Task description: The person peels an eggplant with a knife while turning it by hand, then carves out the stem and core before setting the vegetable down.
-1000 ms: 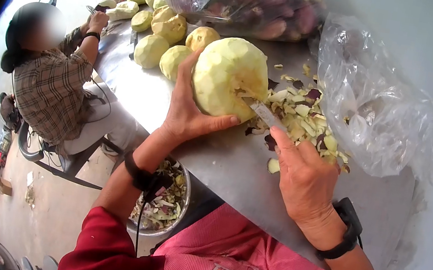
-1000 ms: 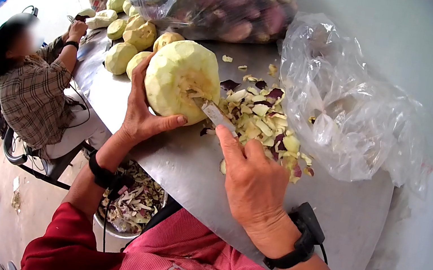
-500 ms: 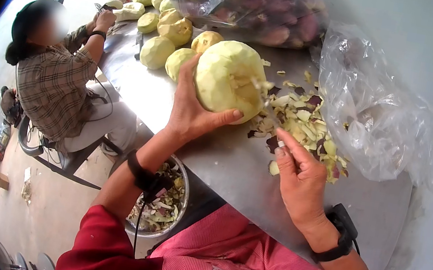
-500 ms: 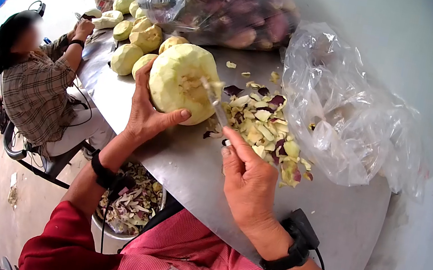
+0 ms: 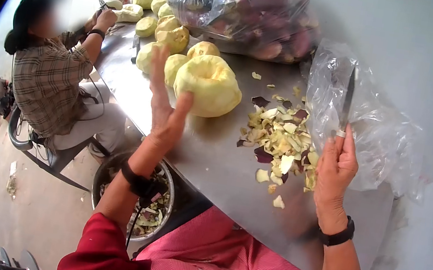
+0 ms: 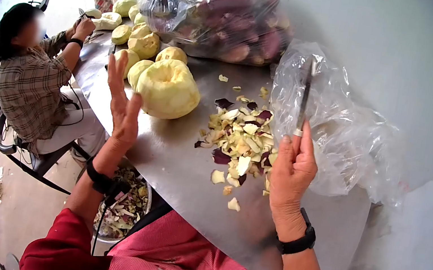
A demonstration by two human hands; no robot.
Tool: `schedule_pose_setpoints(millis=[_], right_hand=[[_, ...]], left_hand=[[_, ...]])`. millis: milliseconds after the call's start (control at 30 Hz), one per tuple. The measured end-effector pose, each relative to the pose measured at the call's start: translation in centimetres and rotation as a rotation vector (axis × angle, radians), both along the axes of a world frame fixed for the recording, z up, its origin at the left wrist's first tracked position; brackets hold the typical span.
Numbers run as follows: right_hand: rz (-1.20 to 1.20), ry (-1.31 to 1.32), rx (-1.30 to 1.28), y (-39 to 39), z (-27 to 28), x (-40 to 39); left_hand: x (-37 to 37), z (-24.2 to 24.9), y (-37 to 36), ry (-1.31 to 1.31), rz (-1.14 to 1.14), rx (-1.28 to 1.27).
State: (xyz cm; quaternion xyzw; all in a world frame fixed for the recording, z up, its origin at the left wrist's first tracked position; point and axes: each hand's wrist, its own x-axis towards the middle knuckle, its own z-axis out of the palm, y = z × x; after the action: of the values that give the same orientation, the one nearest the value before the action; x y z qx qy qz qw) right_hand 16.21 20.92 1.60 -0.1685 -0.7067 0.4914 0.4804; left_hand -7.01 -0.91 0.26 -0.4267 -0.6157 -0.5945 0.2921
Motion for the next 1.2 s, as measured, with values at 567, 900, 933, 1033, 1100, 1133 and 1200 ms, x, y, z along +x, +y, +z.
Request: schedule_pose_setpoints(millis=[567, 900, 933, 1033, 1100, 1133, 1200], right_hand=[[0.055, 0.074, -0.206, 1.8, -0.5, 0.4], [0.08, -0.112, -0.068, 0.2, -2.4, -0.3], [0.089, -0.136, 0.004, 0.4, -2.9, -0.4], [0.053, -0.152, 0.036, -0.4, -2.4, -0.2], [0.02, -0.144, 0.024, -0.7, -2.2, -0.4], [0.023, -0.148, 0.019, -0.7, -2.3, -0.5], [0.043, -0.14, 0.014, -0.8, -2.2, -0.5]], left_hand=[[-3.6, -1.7, -0.4, -0.215, -0.374, 0.208], [0.0, -1.1, -0.2, -0.18, 0.001, -0.143], [0.0, -1.0, -0.3, -0.181, 0.005, -0.147], [0.3, -1.0, -0.7, -0.439, -0.028, 0.173], [-0.1, -1.4, -1.1, -0.457, 0.008, 0.23], [-0.1, -1.4, -1.4, -0.465, 0.019, 0.233], [0.3, -1.2, -1.0, -0.432, 0.074, 0.226]])
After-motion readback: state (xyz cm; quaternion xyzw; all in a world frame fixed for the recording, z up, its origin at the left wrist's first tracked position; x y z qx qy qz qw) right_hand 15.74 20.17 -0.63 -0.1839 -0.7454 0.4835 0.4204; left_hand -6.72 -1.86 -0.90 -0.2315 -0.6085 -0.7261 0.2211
